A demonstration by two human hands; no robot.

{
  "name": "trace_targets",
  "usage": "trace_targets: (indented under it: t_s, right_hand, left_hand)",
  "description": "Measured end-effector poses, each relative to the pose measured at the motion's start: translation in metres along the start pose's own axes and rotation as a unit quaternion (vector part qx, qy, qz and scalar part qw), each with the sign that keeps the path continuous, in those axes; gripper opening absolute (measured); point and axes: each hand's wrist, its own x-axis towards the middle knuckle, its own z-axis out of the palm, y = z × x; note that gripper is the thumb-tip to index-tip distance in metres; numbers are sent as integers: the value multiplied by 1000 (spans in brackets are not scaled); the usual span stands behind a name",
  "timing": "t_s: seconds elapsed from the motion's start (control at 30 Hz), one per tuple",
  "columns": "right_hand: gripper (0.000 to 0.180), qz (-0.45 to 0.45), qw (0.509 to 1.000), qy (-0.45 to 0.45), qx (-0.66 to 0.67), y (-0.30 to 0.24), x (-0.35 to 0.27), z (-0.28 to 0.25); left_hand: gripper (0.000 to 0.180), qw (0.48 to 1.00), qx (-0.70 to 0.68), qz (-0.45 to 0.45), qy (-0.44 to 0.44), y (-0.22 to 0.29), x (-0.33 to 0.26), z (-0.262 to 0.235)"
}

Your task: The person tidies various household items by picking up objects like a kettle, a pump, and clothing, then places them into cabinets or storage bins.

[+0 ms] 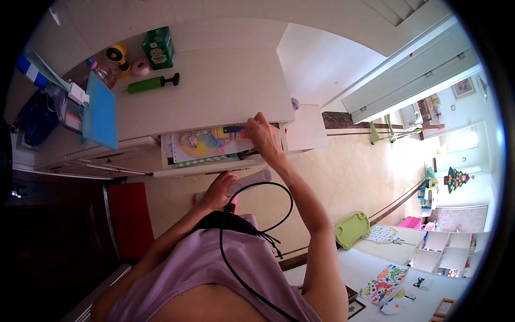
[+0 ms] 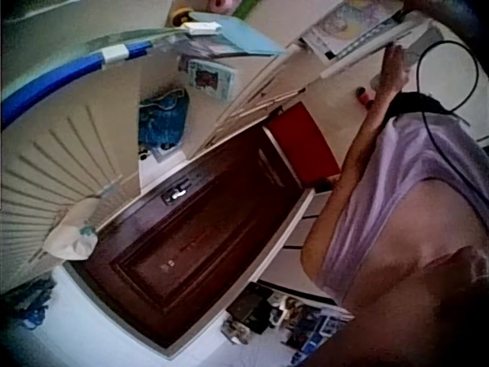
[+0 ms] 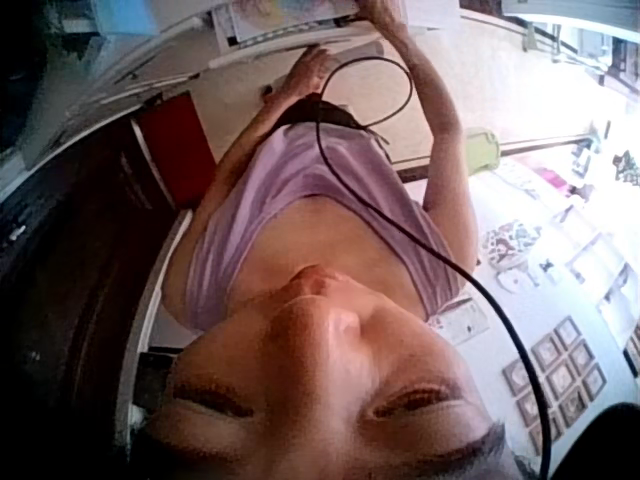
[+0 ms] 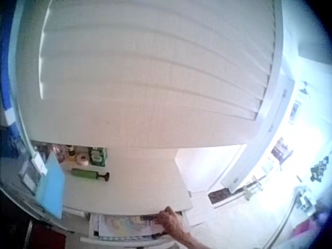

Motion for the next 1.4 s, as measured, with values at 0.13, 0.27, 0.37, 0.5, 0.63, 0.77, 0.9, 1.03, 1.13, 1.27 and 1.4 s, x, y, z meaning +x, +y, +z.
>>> trace_targets:
  t_s: [0.13,0.27,0.37,0.5,0.63,0.77,0.9,1.03,1.13,1.27,1.4]
  right_hand:
    - [14,58,985,26,163,31,-7,-31]
    - [18,96,957,116,247,70,-40,-71]
    - [23,190,922,139,306,72,-82,-86]
    - [24,242,882,127,383,69,-139,-79]
    - [23,271,859,118,418,64,-165,-79]
    - [23,255,862,102,427,48,-147,-86]
    - [18,133,880,49,454,28,-97,-69]
    - [23,-24,920,-46,390,-31,-17,-39]
    - [26,-168,948,-26,268,-86,47,-4]
    - [23,-232,971,-28,49,-161,110,24]
    - [34,-244,956,-93,-131,-160,153,64]
  left_hand:
    - [41,1000,4,-15,7,5,1,-3]
    - [45,1000,17,-25,-5,3,3,-2]
    - [48,998,64,-18,18,4,-2,1]
    - [48,996,88,-11,32,8,1,-1]
    - [46,996,83,-13,12,14,7,-9]
    - [51,997,76,-12,-24,23,9,-22]
    - [57,997,66,35,-38,26,6,-36]
    - [54,996,80,-32,17,38,-28,-58]
    - [47,990,65,-59,108,32,-69,-75]
    - [34,957,13,-237,168,53,-110,-103]
    - [18,903,-152,-234,327,69,-117,-131]
